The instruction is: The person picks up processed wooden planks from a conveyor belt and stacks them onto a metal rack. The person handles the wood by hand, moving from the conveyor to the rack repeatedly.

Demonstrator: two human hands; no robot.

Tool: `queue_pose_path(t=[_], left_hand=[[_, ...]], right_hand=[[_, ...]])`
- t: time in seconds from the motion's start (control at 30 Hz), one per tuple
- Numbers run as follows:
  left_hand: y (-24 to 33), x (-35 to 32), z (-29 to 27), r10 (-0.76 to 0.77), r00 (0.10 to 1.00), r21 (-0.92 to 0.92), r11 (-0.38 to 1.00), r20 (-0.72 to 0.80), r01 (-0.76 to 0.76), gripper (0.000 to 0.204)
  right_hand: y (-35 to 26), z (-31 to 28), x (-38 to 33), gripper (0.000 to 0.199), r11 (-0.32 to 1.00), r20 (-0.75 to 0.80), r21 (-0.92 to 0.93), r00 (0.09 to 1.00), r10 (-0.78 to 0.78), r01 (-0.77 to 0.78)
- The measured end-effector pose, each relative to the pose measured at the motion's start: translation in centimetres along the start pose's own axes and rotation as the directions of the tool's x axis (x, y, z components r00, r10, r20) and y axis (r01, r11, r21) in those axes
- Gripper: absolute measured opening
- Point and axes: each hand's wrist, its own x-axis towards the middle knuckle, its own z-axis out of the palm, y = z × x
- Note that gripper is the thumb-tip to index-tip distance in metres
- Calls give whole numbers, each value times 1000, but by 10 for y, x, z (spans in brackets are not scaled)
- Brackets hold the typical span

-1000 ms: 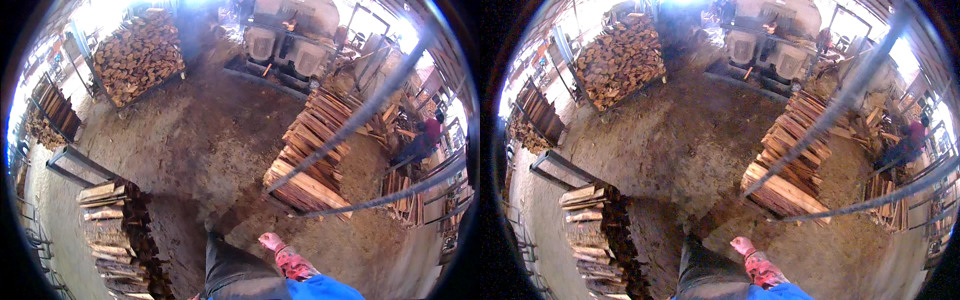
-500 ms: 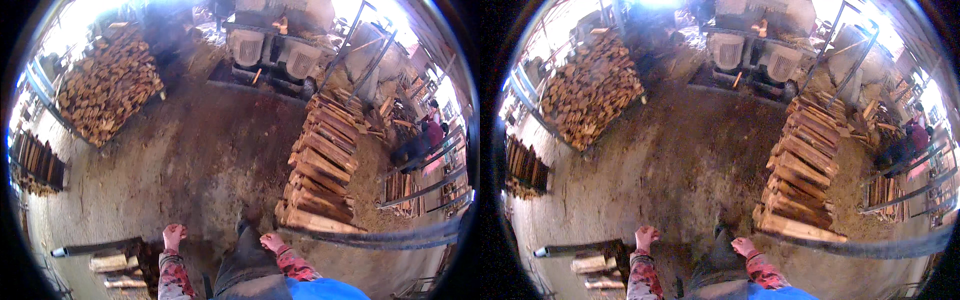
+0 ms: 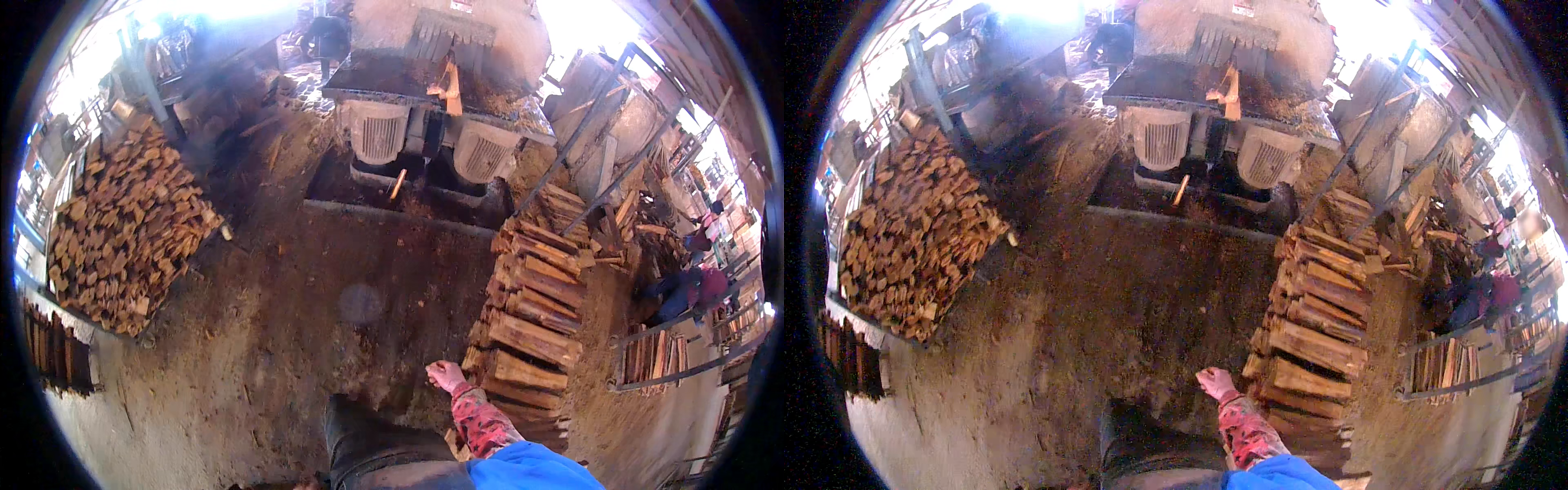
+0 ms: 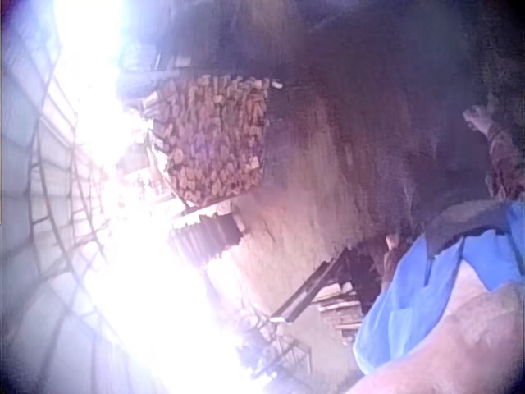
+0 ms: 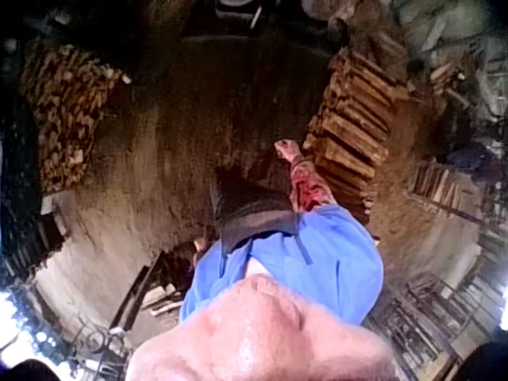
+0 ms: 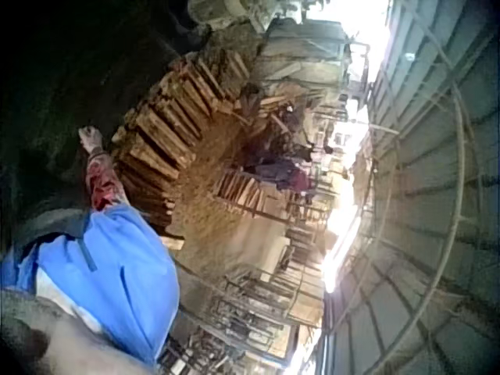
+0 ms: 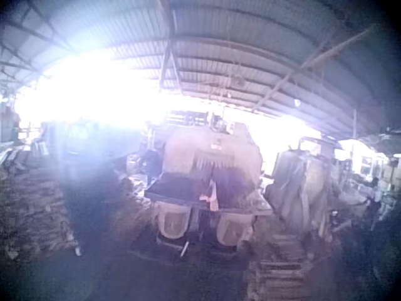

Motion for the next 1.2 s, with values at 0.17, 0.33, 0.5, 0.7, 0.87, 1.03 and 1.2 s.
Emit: queue_pose_path(t=[0.17,0.33,0.5,0.7,0.87,1.03,1.2], left_hand=[[127,116,-73,-188,977,-212,955,98,205,34],[303,275,-191,43,999,-465,884,-17,-46,18],[599,373,-340,483,854,-733,508,-192,-452,12],[941,443,-368,765,617,-396,518,-182,-759,24],[1124,479,-341,831,519,-431,402,-199,-808,30],[1232,507,-307,805,548,-578,342,-227,-741,66],[1275,476,-307,798,584,84,599,-151,-797,87]], right_hand=[[-101,-32,108,18,992,-158,124,987,-7,27],[-199,-57,179,21,982,-280,168,960,-32,82],[-310,-105,234,22,962,-440,50,870,-221,270],[-451,-202,360,32,876,-449,-106,763,-465,471],[-579,-230,444,40,888,-416,49,817,-399,458],[-641,-231,495,47,898,-210,80,888,-409,432],[-641,-241,512,54,916,-301,138,897,-324,377]])
